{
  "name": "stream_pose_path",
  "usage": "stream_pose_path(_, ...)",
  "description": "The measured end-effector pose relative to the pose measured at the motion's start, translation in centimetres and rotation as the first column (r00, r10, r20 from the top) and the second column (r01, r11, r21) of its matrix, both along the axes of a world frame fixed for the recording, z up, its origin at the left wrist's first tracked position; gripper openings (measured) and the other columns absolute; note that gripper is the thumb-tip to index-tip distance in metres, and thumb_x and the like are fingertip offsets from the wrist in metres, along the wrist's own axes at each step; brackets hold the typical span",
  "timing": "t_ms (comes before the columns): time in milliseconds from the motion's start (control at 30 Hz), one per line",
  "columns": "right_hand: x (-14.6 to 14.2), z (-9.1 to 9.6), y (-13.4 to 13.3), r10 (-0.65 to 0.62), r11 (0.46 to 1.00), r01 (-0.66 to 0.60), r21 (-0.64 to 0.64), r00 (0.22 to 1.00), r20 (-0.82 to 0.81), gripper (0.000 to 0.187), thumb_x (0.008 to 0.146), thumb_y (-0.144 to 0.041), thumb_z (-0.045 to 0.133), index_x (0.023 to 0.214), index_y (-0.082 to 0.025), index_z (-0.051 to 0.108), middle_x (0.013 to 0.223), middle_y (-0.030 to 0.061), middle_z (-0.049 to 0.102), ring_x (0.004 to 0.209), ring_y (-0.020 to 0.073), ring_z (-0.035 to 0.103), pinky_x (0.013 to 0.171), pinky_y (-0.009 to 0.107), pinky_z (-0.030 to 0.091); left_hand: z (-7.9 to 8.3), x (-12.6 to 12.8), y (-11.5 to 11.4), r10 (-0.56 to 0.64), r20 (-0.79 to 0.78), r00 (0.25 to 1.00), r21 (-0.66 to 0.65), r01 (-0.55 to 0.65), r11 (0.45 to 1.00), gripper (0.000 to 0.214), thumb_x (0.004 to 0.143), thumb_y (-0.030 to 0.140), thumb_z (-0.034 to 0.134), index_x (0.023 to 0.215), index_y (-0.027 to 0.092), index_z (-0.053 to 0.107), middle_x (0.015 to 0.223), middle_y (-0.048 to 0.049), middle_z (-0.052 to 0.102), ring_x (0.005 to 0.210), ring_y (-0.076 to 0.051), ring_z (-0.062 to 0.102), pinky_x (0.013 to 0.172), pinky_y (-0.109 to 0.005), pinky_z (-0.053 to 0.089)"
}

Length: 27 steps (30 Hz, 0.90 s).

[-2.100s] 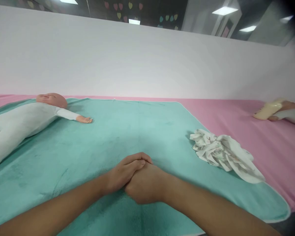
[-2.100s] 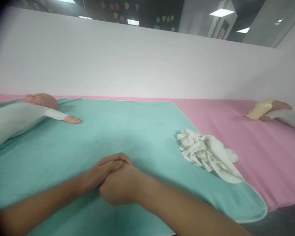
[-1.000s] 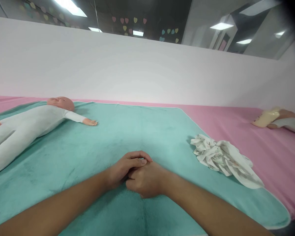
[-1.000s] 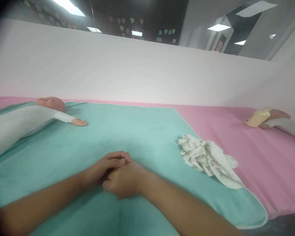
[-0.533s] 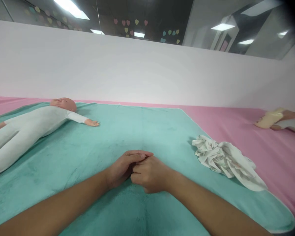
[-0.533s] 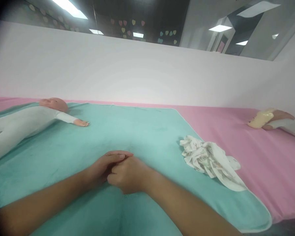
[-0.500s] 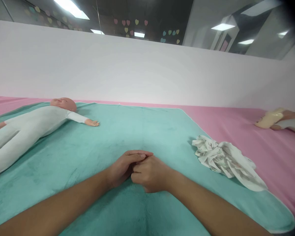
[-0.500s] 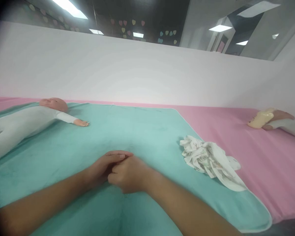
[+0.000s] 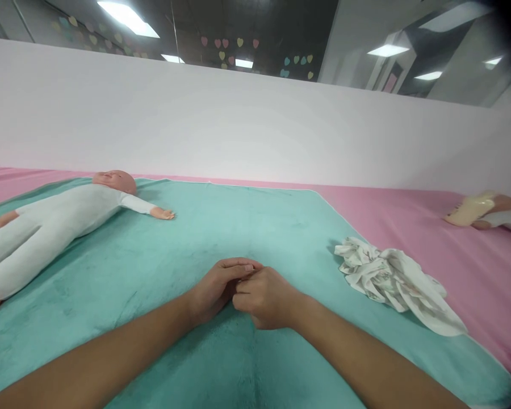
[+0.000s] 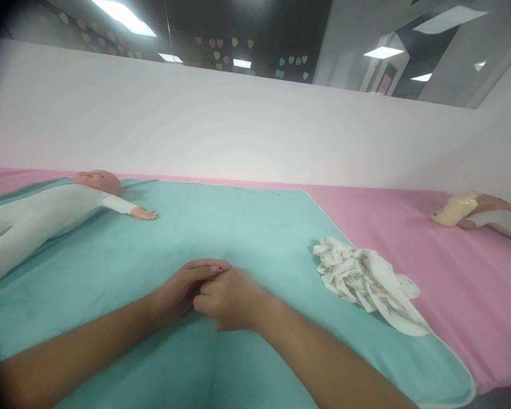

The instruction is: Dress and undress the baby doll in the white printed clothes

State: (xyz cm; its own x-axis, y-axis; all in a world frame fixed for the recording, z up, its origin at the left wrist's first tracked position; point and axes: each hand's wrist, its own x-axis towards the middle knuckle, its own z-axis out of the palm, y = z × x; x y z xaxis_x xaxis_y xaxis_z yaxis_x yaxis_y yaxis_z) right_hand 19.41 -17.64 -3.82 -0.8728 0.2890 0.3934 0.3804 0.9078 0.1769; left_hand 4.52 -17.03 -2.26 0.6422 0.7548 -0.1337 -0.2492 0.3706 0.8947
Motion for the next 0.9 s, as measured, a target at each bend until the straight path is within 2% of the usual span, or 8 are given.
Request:
stream_pose_path(167, 0.2, 0.0, 0.1, -0.024, 1.000, 0.025, -0.005, 1.000, 0.011, 0.012, 0.058, -0.007, 0.043, 0.056, -0.018, 0.046, 0.053, -0.0020, 0.046, 0.051, 0.0109, 0.036, 0.049, 0.027, 0.021, -0.4, -0.1, 0.4, 0.041, -0.003, 0.999, 0.002, -0.041, 0.999, 0.021, 0.079, 0.028, 0.058, 0.092, 0.013, 0.065, 0.094, -0.0100, 0.063, 0.084, -0.020, 0.058, 0.069, -0.029, 0.044)
stream_pose_path(333, 0.0, 0.1, 0.1, -0.003, 1.000, 0.002, -0.027, 1.000, -0.025, 0.013, 0.058, -0.006, 0.042, 0.057, -0.018, 0.047, 0.054, -0.0020, 0.048, 0.054, 0.0110, 0.038, 0.053, 0.027, 0.025, -0.1, -0.2, 0.4, 0.019, -0.009, 1.000, 0.017, -0.019, 1.000, 0.019, 0.076, 0.027, 0.062, 0.089, 0.014, 0.066, 0.095, -0.0095, 0.063, 0.088, -0.020, 0.057, 0.075, -0.031, 0.042)
stream_pose_path(467, 0.2, -0.2, 0.3, -0.139, 0.975, 0.113, -0.192, 0.983, -0.123, 0.013, 0.054, -0.005, 0.042, 0.054, -0.017, 0.046, 0.051, -0.0026, 0.047, 0.052, 0.0103, 0.036, 0.050, 0.025, 0.023, -0.2, -0.2, 0.6, 0.080, 0.019, 0.997, 0.028, -0.081, 0.996, 0.019, 0.077, 0.029, 0.061, 0.089, 0.015, 0.066, 0.093, -0.0074, 0.062, 0.086, -0.018, 0.056, 0.076, -0.029, 0.041)
stream_pose_path(567, 0.5, -0.5, 0.8, -0.298, 0.879, 0.180, -0.442, 0.931, -0.213, 0.014, 0.056, -0.004, 0.040, 0.051, -0.017, 0.042, 0.049, -0.0041, 0.043, 0.050, 0.0085, 0.034, 0.050, 0.023, 0.024, -0.3, -0.3, 0.8, 0.129, 0.025, 0.991, 0.062, -0.130, 0.989, 0.020, 0.079, 0.031, 0.059, 0.088, 0.015, 0.066, 0.092, -0.0070, 0.061, 0.085, -0.018, 0.054, 0.077, -0.030, 0.041)
stream_pose_path(667, 0.6, -0.4, 1.3, -0.480, 0.691, 0.137, -0.710, 0.822, -0.308, 0.018, 0.064, -0.004, 0.036, 0.057, -0.018, 0.045, 0.050, -0.0048, 0.043, 0.049, 0.0077, 0.038, 0.051, 0.021, 0.029, -0.2, -0.3, 0.8, 0.167, 0.023, 0.986, 0.135, -0.169, 0.976, 0.020, 0.079, 0.032, 0.057, 0.084, 0.015, 0.067, 0.089, -0.0072, 0.061, 0.085, -0.018, 0.053, 0.081, -0.031, 0.040)
stream_pose_path(733, 0.5, -0.3, 1.5, -0.580, 0.571, 0.063, -0.819, 0.737, -0.348, 0.020, 0.071, -0.006, 0.035, 0.065, -0.018, 0.049, 0.057, -0.0042, 0.050, 0.053, 0.0078, 0.043, 0.052, 0.019, 0.032, 0.0, -0.4, 0.8, 0.189, 0.018, 0.982, 0.183, -0.189, 0.965, 0.020, 0.079, 0.032, 0.057, 0.082, 0.015, 0.067, 0.084, -0.0068, 0.061, 0.082, -0.018, 0.053, 0.081, -0.032, 0.039)
stream_pose_path(800, 0.3, -0.1, 1.6, -0.636, 0.505, 0.010, -0.863, 0.680, -0.364, 0.016, 0.077, -0.014, 0.038, 0.071, -0.018, 0.052, 0.063, -0.0030, 0.055, 0.056, 0.0082, 0.045, 0.054, 0.019, 0.034, 0.0, -0.6, 0.9, 0.215, 0.003, 0.977, 0.212, -0.211, 0.954, 0.020, 0.079, 0.031, 0.057, 0.083, 0.015, 0.067, 0.085, -0.0067, 0.061, 0.083, -0.018, 0.053, 0.082, -0.032, 0.039)
stream_pose_path(900, 0.2, 0.0, 1.6, -0.679, 0.459, -0.010, -0.888, 0.640, -0.359, 0.024, 0.085, -0.031, 0.038, 0.073, -0.018, 0.053, 0.065, -0.0021, 0.055, 0.054, 0.0081, 0.044, 0.052, 0.020, 0.034, 0.0, -0.9, 1.1, 0.268, -0.044, 0.962, 0.231, -0.251, 0.940, 0.021, 0.079, 0.033, 0.057, 0.085, 0.015, 0.067, 0.092, -0.0075, 0.062, 0.090, -0.019, 0.053, 0.088, -0.033, 0.037)
